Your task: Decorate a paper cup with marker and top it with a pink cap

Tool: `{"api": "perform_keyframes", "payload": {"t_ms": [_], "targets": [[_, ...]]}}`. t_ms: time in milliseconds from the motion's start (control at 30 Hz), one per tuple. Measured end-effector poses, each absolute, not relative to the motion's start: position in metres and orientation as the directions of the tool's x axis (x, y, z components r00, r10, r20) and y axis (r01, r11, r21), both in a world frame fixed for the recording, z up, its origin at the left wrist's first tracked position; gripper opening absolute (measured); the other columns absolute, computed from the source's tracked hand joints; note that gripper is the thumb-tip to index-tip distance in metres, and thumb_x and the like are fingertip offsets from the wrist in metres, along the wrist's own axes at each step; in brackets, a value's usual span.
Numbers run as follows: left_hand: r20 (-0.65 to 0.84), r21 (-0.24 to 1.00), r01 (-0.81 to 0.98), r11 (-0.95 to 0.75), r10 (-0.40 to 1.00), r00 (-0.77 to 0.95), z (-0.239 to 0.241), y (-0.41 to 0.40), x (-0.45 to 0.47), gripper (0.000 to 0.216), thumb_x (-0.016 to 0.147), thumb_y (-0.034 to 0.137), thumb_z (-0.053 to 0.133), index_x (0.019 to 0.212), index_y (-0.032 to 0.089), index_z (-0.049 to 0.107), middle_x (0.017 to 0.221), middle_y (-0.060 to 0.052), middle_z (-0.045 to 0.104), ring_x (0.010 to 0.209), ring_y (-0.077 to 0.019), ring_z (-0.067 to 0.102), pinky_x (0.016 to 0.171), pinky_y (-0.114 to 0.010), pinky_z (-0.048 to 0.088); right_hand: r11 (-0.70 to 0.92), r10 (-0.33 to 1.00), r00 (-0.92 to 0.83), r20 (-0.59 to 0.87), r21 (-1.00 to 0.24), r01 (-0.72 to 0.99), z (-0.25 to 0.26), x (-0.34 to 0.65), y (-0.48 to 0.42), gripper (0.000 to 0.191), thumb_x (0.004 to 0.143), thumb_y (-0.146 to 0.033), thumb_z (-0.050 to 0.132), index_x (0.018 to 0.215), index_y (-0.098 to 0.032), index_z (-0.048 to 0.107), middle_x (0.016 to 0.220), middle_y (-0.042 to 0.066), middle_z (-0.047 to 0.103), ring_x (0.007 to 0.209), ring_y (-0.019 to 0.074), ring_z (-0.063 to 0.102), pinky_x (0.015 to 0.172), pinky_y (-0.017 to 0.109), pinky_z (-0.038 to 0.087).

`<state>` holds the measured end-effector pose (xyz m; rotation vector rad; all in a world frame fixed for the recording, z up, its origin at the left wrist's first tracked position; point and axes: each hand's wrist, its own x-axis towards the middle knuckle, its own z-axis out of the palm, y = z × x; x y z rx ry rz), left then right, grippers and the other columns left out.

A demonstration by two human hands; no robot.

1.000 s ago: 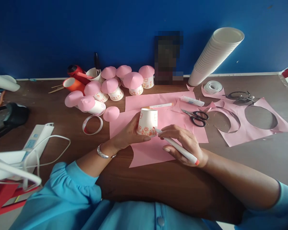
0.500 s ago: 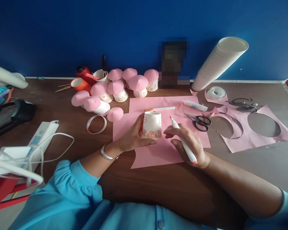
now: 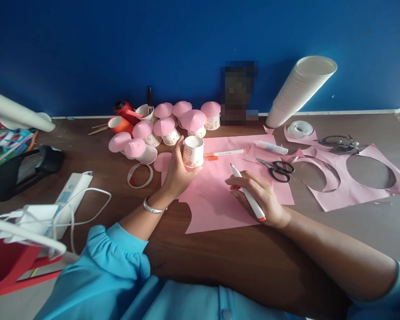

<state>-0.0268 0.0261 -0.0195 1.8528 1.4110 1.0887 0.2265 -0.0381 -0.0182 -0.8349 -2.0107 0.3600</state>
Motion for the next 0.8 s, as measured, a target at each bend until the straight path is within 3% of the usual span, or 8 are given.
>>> {"api": "perform_keyframes", "payload": {"t_ms": [133,233,400,533,667,800], "targets": [[0.334,0.751,0.570,-0.334,0.936,0.107,-0.026,0.032,-0.028,0.094,0.078,0.026,0.084,0.158,0.016,0.035,0.164,-0.025,0.042,0.159,-0.0443,0.036,0.132,-0.064,0.030,0.726,0.686,-0.381,0.620,-0.550,0.412,-0.022,0.226,-0.037,0.020,0.104,-0.018,0.061,0.123,-0.024,0.064,0.096,0.005,0.069,0.078,0.0160,0.068,0.067,0.027,0.058],[0.386,0.731,0.579,-0.362,0.918,0.088,-0.027,0.031,-0.028,0.098,0.079,0.029,0.084,0.160,0.015,0.031,0.167,-0.027,0.038,0.159,-0.0445,0.035,0.133,-0.062,0.029,0.725,0.688,-0.392,0.611,-0.551,0.412,-0.023,0.225,-0.038,0.019,0.104,-0.020,0.060,0.123,-0.024,0.064,0.096,0.005,0.068,0.079,0.0161,0.068,0.067,0.027,0.057],[0.439,0.735,0.532,-0.420,0.893,0.099,-0.016,0.024,-0.034,0.104,0.082,0.036,0.084,0.163,0.012,0.023,0.163,-0.028,0.039,0.153,-0.0428,0.044,0.128,-0.059,0.039,0.734,0.676,-0.396,0.622,-0.519,0.438,-0.022,0.225,-0.038,0.017,0.106,-0.024,0.058,0.121,-0.024,0.066,0.093,0.003,0.067,0.074,0.0148,0.067,0.064,0.025,0.054],[0.449,0.639,0.595,-0.487,0.865,0.225,0.002,0.025,-0.046,0.077,0.086,0.039,0.080,0.152,0.021,0.045,0.157,-0.018,0.052,0.150,-0.0370,0.048,0.126,-0.056,0.041,0.739,0.671,-0.406,0.620,-0.515,0.435,-0.022,0.224,-0.037,0.018,0.107,-0.025,0.057,0.121,-0.024,0.066,0.092,0.003,0.067,0.073,0.0149,0.067,0.064,0.026,0.053],[0.419,0.576,0.680,-0.454,0.878,0.231,0.014,0.033,-0.056,0.052,0.091,0.031,0.072,0.139,0.019,0.056,0.145,-0.016,0.065,0.137,-0.0313,0.063,0.118,-0.050,0.050,0.748,0.660,-0.414,0.626,-0.497,0.441,-0.022,0.224,-0.037,0.016,0.107,-0.026,0.057,0.119,-0.023,0.066,0.089,0.003,0.067,0.071,0.0146,0.066,0.064,0.026,0.053],[0.450,0.528,0.733,-0.428,0.873,0.186,0.015,0.046,-0.064,0.045,0.086,0.027,0.075,0.129,0.020,0.062,0.135,-0.012,0.071,0.124,-0.0281,0.069,0.108,-0.045,0.057,0.753,0.655,-0.432,0.620,-0.493,0.435,-0.022,0.224,-0.036,0.015,0.107,-0.026,0.057,0.119,-0.022,0.066,0.092,0.003,0.069,0.073,0.0148,0.068,0.064,0.025,0.053]]}}
